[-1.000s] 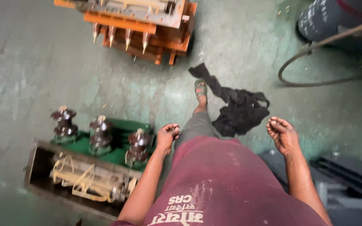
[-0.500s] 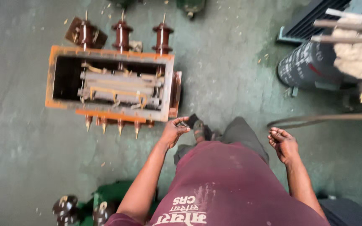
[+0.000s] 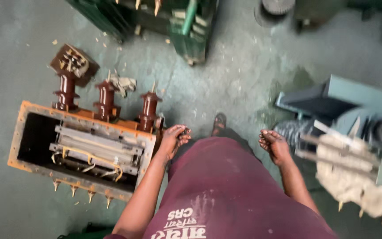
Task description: The person works on a transformer assembly in a workshop, fitting small hardware parts onto the coil and bushing assembly by hand, retrieving fasteners from an orange bowl, and tightening components with a wrench. They move around the unit to reach different sides while securing parts.
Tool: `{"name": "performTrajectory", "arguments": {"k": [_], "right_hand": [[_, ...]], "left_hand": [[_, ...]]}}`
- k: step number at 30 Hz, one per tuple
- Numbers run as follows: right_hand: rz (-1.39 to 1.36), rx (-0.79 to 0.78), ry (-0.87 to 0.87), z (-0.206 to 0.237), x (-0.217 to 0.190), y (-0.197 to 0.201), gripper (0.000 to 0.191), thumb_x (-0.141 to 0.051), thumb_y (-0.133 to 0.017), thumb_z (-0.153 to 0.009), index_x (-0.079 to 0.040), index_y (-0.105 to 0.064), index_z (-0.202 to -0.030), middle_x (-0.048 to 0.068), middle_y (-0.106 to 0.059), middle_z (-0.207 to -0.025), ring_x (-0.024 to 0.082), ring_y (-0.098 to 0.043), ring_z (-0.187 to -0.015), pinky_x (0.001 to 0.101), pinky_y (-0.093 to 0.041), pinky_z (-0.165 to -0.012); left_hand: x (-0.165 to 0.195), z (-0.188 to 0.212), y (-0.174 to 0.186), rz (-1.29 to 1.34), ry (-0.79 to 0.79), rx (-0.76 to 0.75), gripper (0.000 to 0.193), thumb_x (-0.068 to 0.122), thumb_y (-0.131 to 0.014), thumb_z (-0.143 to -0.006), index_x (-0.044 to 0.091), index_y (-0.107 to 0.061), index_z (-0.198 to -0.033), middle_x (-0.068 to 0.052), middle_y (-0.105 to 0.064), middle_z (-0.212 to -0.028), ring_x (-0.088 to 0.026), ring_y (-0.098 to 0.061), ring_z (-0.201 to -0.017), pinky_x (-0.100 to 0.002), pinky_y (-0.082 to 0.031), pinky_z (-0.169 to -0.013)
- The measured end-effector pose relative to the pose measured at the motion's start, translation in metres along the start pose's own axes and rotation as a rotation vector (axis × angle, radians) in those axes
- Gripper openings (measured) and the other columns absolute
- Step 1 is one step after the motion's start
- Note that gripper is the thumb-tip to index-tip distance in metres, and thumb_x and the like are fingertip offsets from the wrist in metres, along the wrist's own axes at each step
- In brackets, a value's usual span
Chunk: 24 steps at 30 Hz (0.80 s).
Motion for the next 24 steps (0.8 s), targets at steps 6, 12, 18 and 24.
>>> {"name": "performTrajectory", "arguments": {"k": [6,12,18,24], "right_hand": [[0.052,-0.065,0.094,-0.146,-0.174,-0.020,0.020,-0.022,-0.063,-0.105,-0.003,-0.067,-0.107,0.006,-0.069,-0.090,0.016,-0.064,-0.074,0.0298,-0.053,-0.067],[0.002,-0.023,0.088,-0.265,-0.252,-0.038,0.018,-0.022,-0.064,-0.107,-0.005,-0.068,-0.110,0.005,-0.069,-0.092,0.015,-0.065,-0.078,0.0294,-0.055,-0.072],[0.055,0.054,-0.032,-0.316,-0.293,-0.050,0.018,-0.024,-0.064,-0.104,-0.009,-0.069,-0.111,0.004,-0.069,-0.093,0.015,-0.066,-0.079,0.0306,-0.054,-0.073],[0.137,0.009,-0.088,-0.392,-0.353,-0.051,0.019,-0.027,-0.063,-0.105,-0.009,-0.067,-0.111,0.004,-0.069,-0.093,0.014,-0.066,-0.078,0.0311,-0.053,-0.072]], "left_hand": [[0.099,-0.081,-0.047,0.074,-0.120,0.149,0.019,0.024,-0.056,-0.103,0.006,-0.063,-0.103,-0.012,-0.072,-0.096,-0.019,-0.071,-0.075,-0.031,-0.057,-0.065],[0.156,-0.209,-0.056,0.007,-0.137,0.257,0.018,0.023,-0.058,-0.102,0.006,-0.064,-0.104,-0.010,-0.071,-0.095,-0.017,-0.069,-0.072,-0.030,-0.054,-0.062],[0.210,-0.292,-0.082,-0.040,-0.064,0.298,0.019,0.025,-0.059,-0.103,0.007,-0.066,-0.104,-0.007,-0.071,-0.093,-0.014,-0.068,-0.071,-0.027,-0.053,-0.059],[0.244,-0.325,-0.114,0.011,-0.154,0.355,0.019,0.026,-0.059,-0.102,0.008,-0.066,-0.105,-0.005,-0.071,-0.094,-0.013,-0.069,-0.072,-0.026,-0.052,-0.060]]}}
Point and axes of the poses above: each hand's wrist, its own z-axis away from the middle knuckle, its own y-axis out of the back of the hand, x = y × z, the point moved 5 cm from there along -z, towards the middle knuckle
